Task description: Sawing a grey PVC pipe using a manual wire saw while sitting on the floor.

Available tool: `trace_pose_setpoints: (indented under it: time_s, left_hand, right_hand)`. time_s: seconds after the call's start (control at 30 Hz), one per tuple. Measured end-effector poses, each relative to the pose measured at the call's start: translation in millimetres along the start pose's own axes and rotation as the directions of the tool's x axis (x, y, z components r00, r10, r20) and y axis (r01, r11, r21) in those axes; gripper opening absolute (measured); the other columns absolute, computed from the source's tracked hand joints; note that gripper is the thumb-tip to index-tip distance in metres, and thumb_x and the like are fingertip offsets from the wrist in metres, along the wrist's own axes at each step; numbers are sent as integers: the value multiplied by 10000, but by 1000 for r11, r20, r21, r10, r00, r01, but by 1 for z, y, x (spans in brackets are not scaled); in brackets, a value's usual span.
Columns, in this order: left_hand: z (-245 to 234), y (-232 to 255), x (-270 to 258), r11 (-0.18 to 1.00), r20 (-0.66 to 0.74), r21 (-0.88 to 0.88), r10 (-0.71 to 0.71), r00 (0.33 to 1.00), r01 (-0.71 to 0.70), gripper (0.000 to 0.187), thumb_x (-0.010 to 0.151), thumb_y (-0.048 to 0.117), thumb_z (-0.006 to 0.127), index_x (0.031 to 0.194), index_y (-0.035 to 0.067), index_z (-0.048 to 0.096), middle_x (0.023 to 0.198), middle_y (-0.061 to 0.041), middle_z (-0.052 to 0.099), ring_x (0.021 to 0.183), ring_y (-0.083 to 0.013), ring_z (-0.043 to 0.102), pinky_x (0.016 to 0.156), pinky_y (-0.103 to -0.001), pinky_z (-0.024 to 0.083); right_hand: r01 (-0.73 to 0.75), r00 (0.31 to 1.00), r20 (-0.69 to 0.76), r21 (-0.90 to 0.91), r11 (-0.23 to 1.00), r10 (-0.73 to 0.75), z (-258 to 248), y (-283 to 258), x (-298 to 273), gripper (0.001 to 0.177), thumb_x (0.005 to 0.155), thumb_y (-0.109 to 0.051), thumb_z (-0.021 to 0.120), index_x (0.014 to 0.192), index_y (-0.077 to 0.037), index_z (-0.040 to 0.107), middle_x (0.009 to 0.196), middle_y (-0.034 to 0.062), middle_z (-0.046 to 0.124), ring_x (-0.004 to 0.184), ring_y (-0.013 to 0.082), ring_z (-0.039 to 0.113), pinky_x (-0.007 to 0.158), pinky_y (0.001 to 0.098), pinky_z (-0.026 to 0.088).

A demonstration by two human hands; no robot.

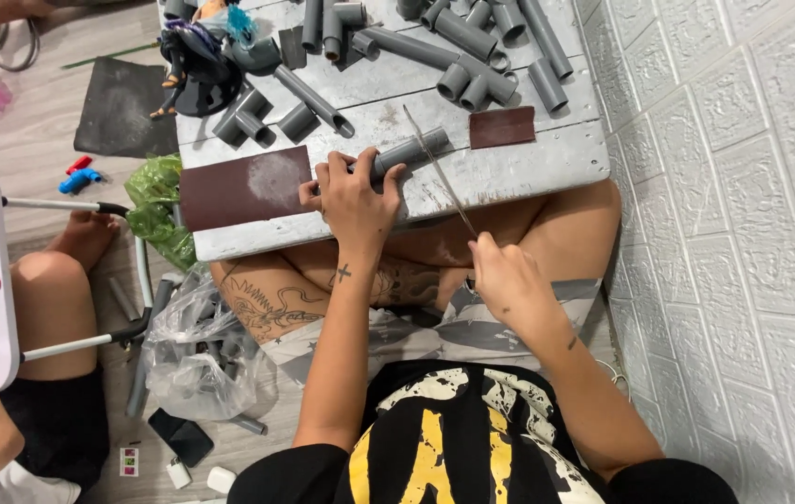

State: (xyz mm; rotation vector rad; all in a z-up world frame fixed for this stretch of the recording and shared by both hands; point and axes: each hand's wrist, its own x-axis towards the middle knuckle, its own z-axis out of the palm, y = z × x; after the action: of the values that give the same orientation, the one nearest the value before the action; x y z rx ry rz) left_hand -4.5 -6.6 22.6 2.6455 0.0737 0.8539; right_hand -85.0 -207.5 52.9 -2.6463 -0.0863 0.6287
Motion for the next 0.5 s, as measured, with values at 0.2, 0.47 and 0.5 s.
trace_pose_setpoints:
  time_s: [0.2,0.47,0.5]
  left_hand:
    - [0,0,1,1000,1,-3,1,1000,-1,367,861,506,772,1027,183,720,915,-18,488,909,-266,556,709,-415,458]
    - [7,-3,1,1000,-13,23,-6,1000,7,377,858,518,770,1021,182,716,909,-9,473,891,-255,541,748,-419,455]
    - [3,-1,2,1000,-14,12,-9,1000,9,371,851,495,786,1020,172,715,908,-11,469,881,-257,544,697,-397,465]
  right_hand:
    - [29,999,38,-24,999,-28,-27,-32,36,425,1081,-329,281,1051,-7,557,889,299,705,915,519,710,816,599,563]
    - [23,999,24,-5,1000,-23,-15,-24,35,362,1069,-330,305,1099,-49,530,923,286,683,949,533,695,835,607,556]
    - [-3,997,71,-3,1000,3,-14,-20,18,380,1076,-361,296,1139,-67,529,963,291,685,994,531,688,874,607,552]
